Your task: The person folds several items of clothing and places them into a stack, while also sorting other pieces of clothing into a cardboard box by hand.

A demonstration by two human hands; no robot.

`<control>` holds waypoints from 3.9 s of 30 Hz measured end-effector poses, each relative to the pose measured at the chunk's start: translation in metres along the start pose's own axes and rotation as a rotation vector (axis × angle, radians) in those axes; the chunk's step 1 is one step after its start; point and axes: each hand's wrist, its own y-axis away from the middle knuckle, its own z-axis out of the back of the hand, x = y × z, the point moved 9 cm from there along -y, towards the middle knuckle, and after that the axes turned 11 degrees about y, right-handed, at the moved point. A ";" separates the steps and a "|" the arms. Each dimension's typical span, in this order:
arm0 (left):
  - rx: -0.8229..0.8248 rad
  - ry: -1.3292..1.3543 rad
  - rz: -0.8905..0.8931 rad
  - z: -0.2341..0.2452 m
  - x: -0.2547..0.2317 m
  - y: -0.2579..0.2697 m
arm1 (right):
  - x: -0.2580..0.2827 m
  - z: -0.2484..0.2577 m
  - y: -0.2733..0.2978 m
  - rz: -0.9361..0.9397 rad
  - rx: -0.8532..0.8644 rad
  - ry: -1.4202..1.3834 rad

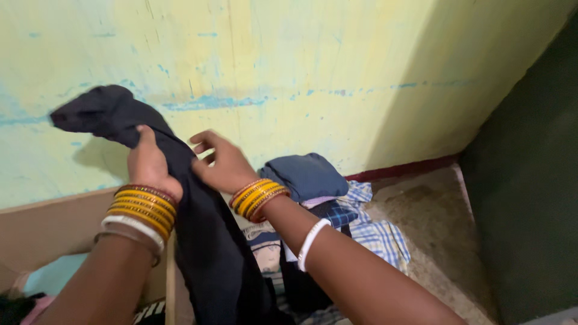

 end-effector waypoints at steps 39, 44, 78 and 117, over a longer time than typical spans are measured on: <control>0.590 -0.181 0.273 -0.003 0.067 0.054 | -0.134 -0.006 -0.010 -0.638 0.248 -1.015; 0.465 -0.072 0.168 -0.003 0.060 0.043 | -0.117 0.009 -0.005 -0.583 0.232 -0.919; 0.697 -0.144 -0.065 -0.032 0.058 0.065 | -0.057 0.070 0.041 0.186 0.115 0.230; 0.078 -0.315 -0.055 0.019 0.033 0.044 | -0.073 0.045 0.046 -0.132 0.299 -0.450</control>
